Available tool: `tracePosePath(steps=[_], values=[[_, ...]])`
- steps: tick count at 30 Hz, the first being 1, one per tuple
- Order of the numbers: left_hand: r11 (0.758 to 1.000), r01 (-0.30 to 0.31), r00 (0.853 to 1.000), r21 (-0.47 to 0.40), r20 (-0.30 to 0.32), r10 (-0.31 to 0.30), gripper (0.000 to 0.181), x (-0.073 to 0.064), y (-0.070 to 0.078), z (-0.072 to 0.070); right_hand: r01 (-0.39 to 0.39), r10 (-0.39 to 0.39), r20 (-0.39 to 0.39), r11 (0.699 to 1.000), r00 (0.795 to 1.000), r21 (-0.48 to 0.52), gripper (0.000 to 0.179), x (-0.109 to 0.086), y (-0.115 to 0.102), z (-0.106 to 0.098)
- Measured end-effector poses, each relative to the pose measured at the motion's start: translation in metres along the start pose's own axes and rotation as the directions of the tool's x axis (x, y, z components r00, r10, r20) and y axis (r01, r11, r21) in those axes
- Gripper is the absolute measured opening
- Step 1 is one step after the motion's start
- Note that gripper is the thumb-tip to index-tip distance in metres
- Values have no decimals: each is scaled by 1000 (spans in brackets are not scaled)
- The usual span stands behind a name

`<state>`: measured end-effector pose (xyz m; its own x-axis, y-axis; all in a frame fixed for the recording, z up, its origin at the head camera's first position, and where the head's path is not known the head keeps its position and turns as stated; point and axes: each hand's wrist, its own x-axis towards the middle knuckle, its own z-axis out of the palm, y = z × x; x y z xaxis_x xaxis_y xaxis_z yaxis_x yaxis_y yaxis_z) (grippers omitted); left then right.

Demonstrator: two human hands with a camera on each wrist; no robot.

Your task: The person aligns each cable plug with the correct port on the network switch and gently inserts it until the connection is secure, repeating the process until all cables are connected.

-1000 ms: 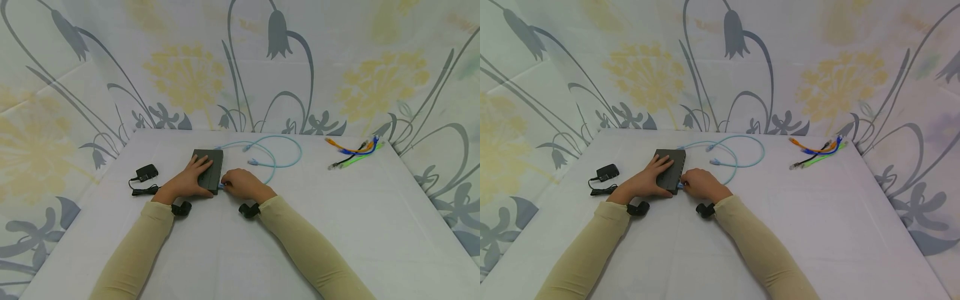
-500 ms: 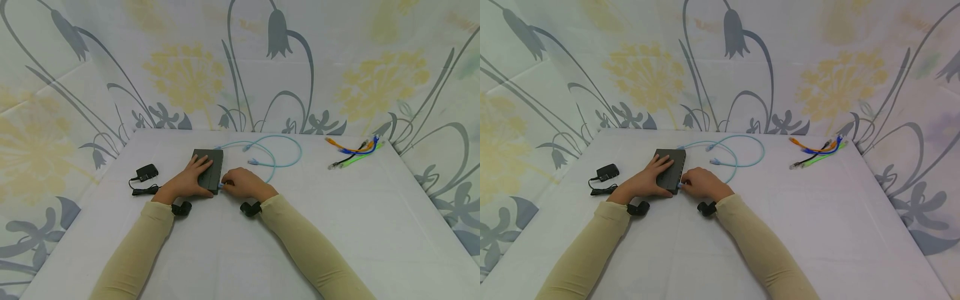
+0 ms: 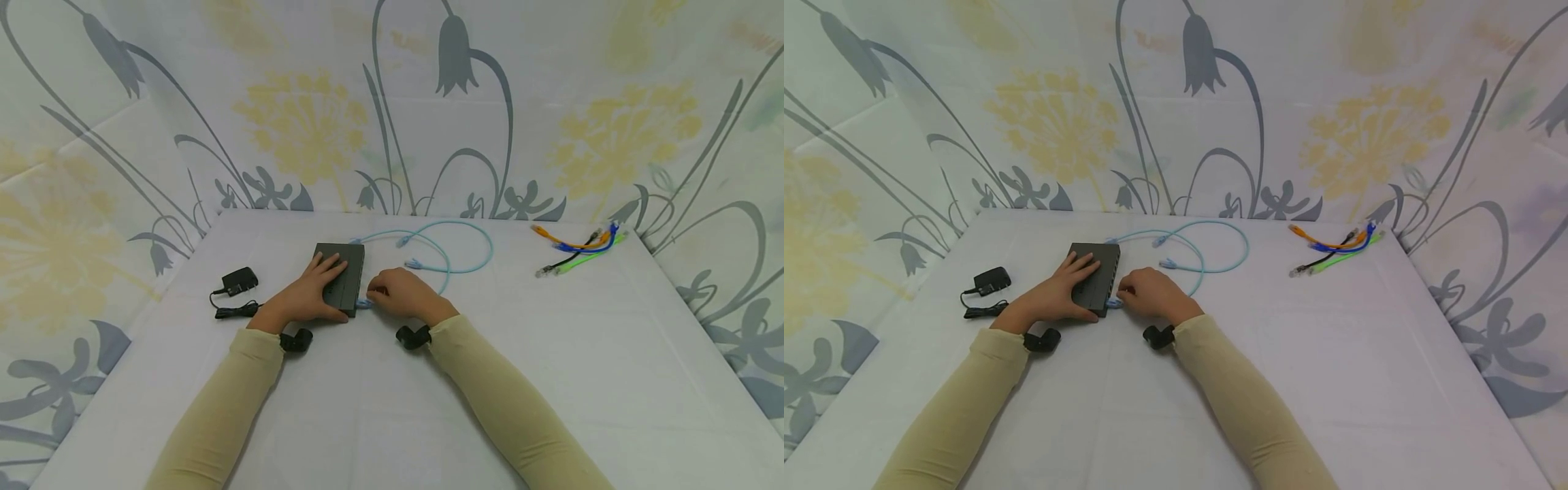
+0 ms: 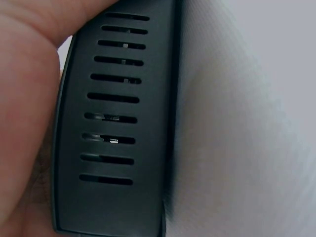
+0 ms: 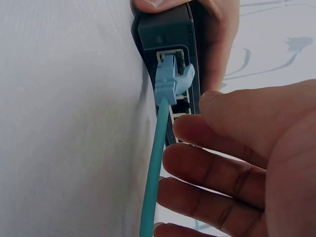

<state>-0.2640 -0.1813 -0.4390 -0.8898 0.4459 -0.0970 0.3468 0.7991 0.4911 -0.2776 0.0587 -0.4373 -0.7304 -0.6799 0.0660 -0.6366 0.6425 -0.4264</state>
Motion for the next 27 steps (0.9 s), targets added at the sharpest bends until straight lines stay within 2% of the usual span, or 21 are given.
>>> tracePosePath(steps=[6, 18, 27], values=[[1000, -4, 1000, 2, -6, 4, 113, 2, -1, 0, 1, -1, -48, 1000, 999, 1, 23, 0, 6, -3], [1000, -6, 1000, 11, -6, 6, 113, 7, -2, -3, -74, 75, -63, 997, 995, 23, 23, 2, 16, -14], [1000, 9, 1000, 9, 6, -9, 113, 2, 0, -2, -102, 106, -107, 994, 989, 39, 22, -3, 21, -17]])
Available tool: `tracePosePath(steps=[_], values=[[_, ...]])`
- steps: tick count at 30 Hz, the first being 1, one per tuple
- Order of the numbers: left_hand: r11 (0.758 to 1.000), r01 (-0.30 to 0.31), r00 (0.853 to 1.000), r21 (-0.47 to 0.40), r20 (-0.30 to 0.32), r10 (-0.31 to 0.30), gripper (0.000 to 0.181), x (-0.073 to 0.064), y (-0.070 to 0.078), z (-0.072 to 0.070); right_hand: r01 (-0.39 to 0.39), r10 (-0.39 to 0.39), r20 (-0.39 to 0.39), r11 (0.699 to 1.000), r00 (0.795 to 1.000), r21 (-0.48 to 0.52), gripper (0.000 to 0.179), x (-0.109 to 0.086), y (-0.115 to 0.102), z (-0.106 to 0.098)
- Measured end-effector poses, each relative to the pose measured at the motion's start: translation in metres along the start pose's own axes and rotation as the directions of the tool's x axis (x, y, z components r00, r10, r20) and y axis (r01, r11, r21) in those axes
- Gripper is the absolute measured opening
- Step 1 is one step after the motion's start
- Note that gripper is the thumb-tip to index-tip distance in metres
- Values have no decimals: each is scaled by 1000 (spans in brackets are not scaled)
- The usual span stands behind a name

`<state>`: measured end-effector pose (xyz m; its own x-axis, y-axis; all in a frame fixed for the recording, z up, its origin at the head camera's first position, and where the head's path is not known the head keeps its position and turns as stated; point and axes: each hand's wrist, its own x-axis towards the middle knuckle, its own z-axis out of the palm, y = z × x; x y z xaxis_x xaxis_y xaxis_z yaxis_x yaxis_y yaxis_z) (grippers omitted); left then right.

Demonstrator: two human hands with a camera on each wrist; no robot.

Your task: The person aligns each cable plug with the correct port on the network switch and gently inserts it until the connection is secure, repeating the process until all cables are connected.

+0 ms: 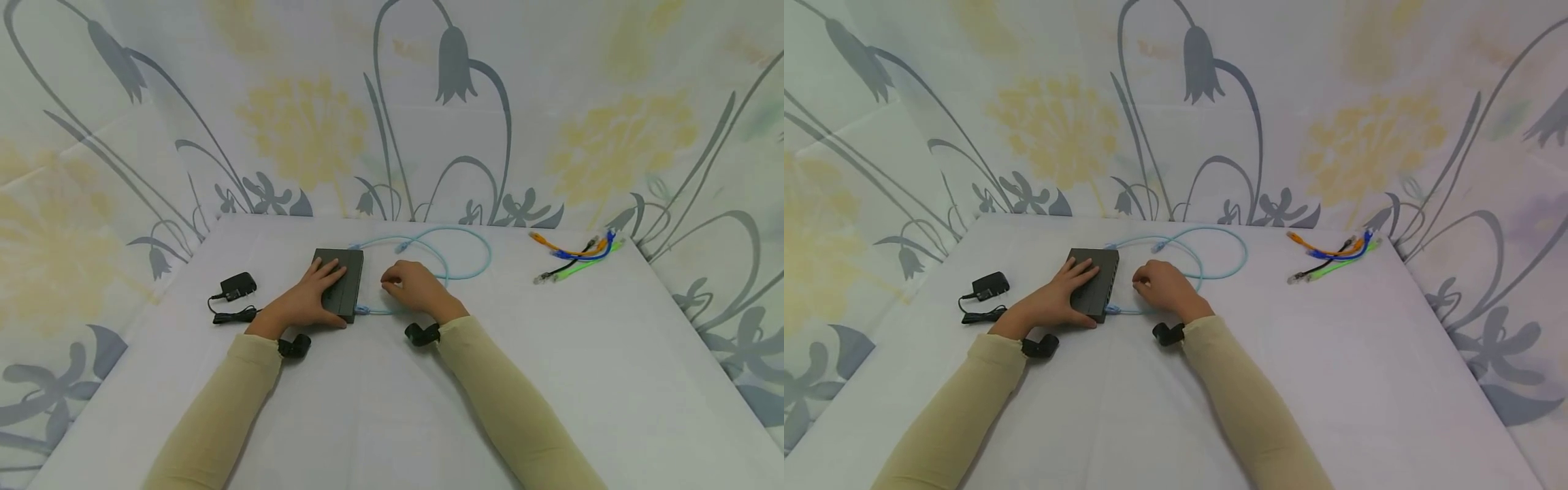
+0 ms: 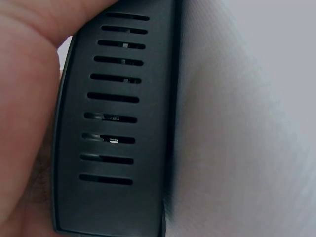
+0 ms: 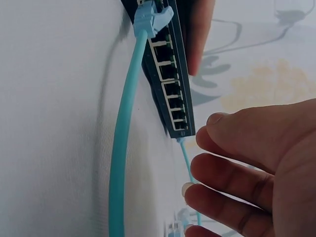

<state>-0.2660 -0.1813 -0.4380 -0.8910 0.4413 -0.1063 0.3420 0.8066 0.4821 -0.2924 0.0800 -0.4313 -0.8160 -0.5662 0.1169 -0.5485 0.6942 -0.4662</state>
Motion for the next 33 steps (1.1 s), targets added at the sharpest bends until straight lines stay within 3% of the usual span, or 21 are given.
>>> tracePosePath(steps=[6, 20, 33], values=[[1000, -6, 1000, -1, -16, 6, 111, -1, 0, 0, -10, 12, -53, 1000, 999, 20, 22, -1, 5, -3], [1000, -17, 1000, -24, 13, 17, 108, -2, -2, -4, -78, 81, -129, 996, 988, 31, 29, 0, 19, -6], [999, -32, 999, 3, 24, 32, 106, -1, -7, -2, -159, 160, -121, 987, 980, 15, 36, 1, 31, -2]])
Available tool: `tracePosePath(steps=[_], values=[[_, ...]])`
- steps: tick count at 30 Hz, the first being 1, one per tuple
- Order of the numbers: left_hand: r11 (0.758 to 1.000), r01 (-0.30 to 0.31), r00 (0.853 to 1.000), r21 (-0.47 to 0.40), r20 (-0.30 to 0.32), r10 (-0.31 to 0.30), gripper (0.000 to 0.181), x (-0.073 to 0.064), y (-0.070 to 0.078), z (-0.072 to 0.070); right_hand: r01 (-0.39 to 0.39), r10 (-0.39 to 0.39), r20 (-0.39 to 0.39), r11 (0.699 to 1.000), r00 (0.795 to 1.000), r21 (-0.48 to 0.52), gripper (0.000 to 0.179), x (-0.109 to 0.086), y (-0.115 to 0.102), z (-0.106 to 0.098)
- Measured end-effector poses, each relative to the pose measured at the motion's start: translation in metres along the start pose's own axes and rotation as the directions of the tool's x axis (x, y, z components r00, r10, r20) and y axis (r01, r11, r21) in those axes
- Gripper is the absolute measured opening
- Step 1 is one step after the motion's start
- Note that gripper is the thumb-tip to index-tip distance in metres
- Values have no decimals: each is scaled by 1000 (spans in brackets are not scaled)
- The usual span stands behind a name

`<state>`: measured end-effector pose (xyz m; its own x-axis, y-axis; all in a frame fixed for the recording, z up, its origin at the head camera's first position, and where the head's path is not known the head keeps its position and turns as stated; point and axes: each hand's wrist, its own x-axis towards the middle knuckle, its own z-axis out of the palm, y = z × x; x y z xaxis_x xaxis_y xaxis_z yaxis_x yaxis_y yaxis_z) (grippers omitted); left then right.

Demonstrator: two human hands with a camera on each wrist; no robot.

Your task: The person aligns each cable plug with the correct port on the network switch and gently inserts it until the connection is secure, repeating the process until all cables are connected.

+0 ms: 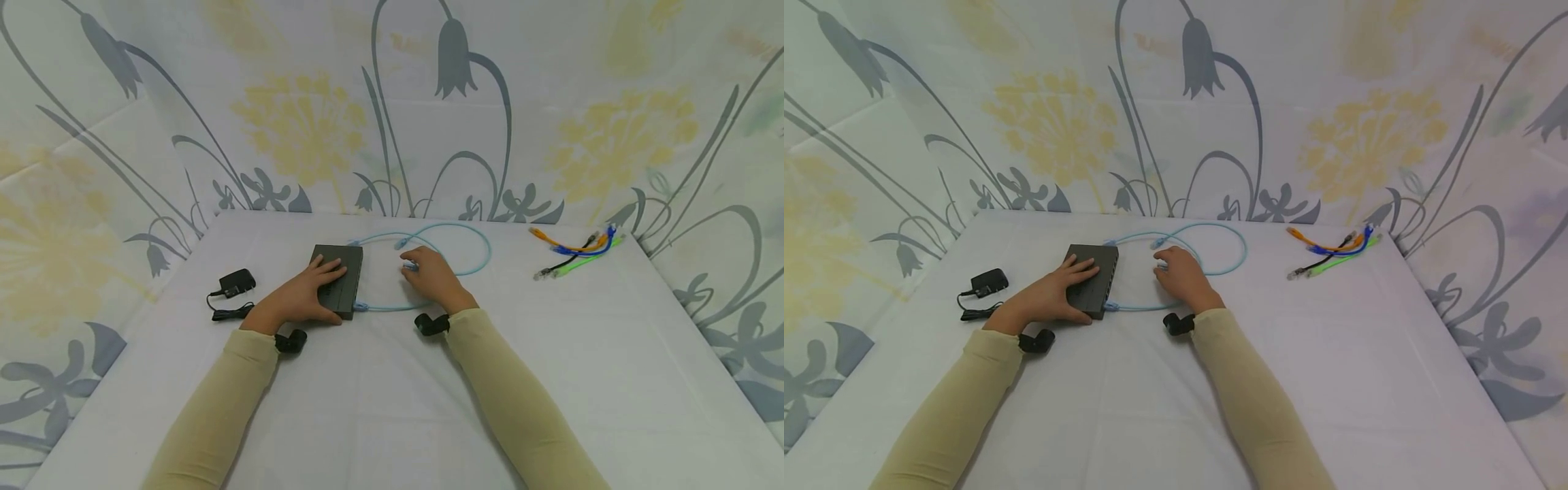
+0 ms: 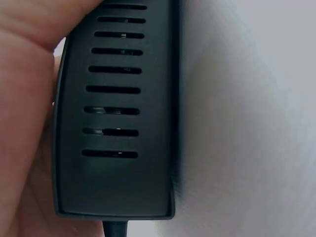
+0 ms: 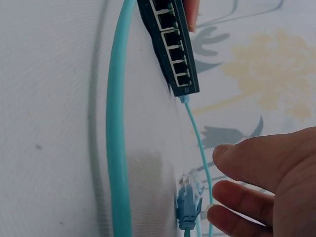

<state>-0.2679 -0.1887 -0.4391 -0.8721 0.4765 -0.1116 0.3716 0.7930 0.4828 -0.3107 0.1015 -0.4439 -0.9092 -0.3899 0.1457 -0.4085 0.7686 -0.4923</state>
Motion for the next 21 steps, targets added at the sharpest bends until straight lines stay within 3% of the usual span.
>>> tracePosePath(steps=[11, 21], values=[[999, 2, 1000, -36, 0, -2, 105, -2, 2, 0, -77, 77, 30, 997, 997, -10, 41, -1, 3, 0], [1000, 9, 1000, -27, -4, -9, 105, -2, 6, -1, -88, 90, 34, 994, 995, -69, 41, -1, 5, -1]])
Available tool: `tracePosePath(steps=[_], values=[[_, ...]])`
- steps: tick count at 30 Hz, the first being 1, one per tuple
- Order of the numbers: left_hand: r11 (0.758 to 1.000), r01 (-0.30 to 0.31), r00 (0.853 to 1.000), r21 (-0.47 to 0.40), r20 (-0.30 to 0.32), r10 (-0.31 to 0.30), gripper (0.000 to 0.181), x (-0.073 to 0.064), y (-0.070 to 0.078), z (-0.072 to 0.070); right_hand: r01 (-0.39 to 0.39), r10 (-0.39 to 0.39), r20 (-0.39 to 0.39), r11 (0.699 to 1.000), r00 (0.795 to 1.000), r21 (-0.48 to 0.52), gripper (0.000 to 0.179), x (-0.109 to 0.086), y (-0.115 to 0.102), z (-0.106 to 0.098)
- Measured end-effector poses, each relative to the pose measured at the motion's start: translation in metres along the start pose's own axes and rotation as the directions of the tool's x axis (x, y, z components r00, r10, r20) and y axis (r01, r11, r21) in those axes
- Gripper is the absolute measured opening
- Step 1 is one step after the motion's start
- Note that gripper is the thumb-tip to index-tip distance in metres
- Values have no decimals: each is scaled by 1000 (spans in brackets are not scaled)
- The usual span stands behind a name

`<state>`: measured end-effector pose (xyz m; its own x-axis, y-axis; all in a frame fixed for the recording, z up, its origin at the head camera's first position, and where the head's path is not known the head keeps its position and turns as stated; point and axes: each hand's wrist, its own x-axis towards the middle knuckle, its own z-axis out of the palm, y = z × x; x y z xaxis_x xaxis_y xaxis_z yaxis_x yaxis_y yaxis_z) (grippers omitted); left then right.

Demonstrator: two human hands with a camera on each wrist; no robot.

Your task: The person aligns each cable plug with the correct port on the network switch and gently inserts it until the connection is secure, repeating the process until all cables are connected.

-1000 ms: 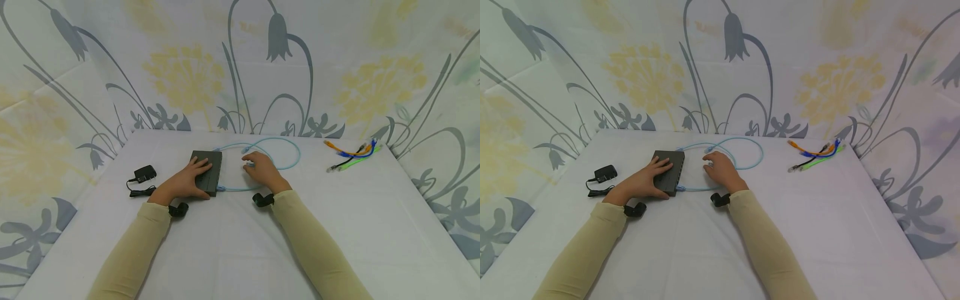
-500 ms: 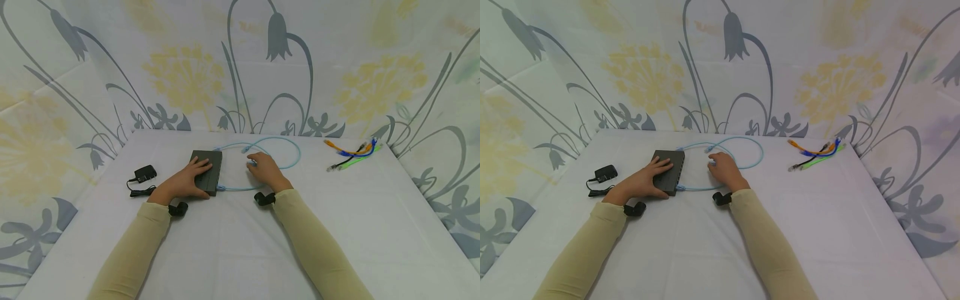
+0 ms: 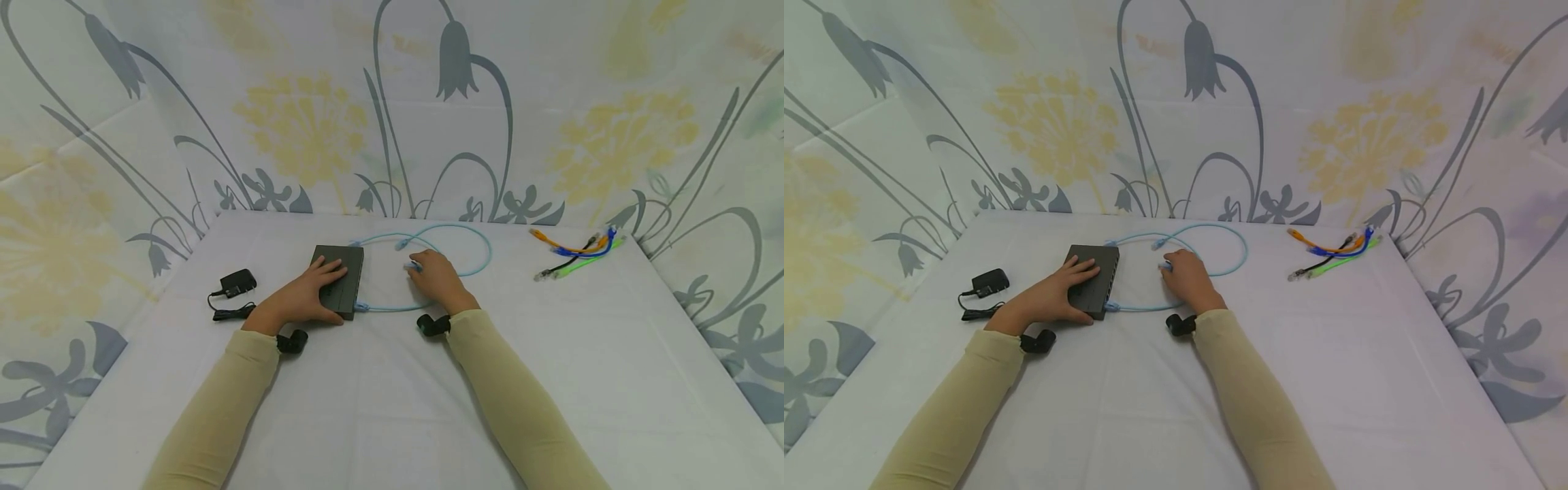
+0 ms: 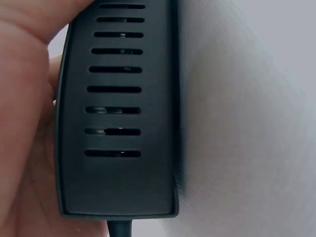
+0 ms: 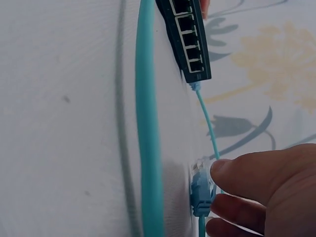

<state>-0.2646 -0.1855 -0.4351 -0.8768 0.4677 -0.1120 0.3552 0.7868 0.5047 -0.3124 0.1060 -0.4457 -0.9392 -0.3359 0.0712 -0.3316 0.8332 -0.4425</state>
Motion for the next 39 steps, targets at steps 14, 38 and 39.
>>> tracePosePath(steps=[14, 38, 39], values=[[1000, 4, 1000, -2, -1, -4, 104, 1, 2, 1, 0, -6, -37, 990, 999, -144, 36, -2, 1, 0], [1000, 0, 1000, -14, -1, 0, 105, 0, 0, 2, 2, -11, -63, 990, 998, -142, 24, -3, 0, 5], [1000, 1, 1000, -14, 0, -1, 105, 0, 1, 1, 6, -15, -63, 990, 998, -143, 24, -3, 0, 5]])
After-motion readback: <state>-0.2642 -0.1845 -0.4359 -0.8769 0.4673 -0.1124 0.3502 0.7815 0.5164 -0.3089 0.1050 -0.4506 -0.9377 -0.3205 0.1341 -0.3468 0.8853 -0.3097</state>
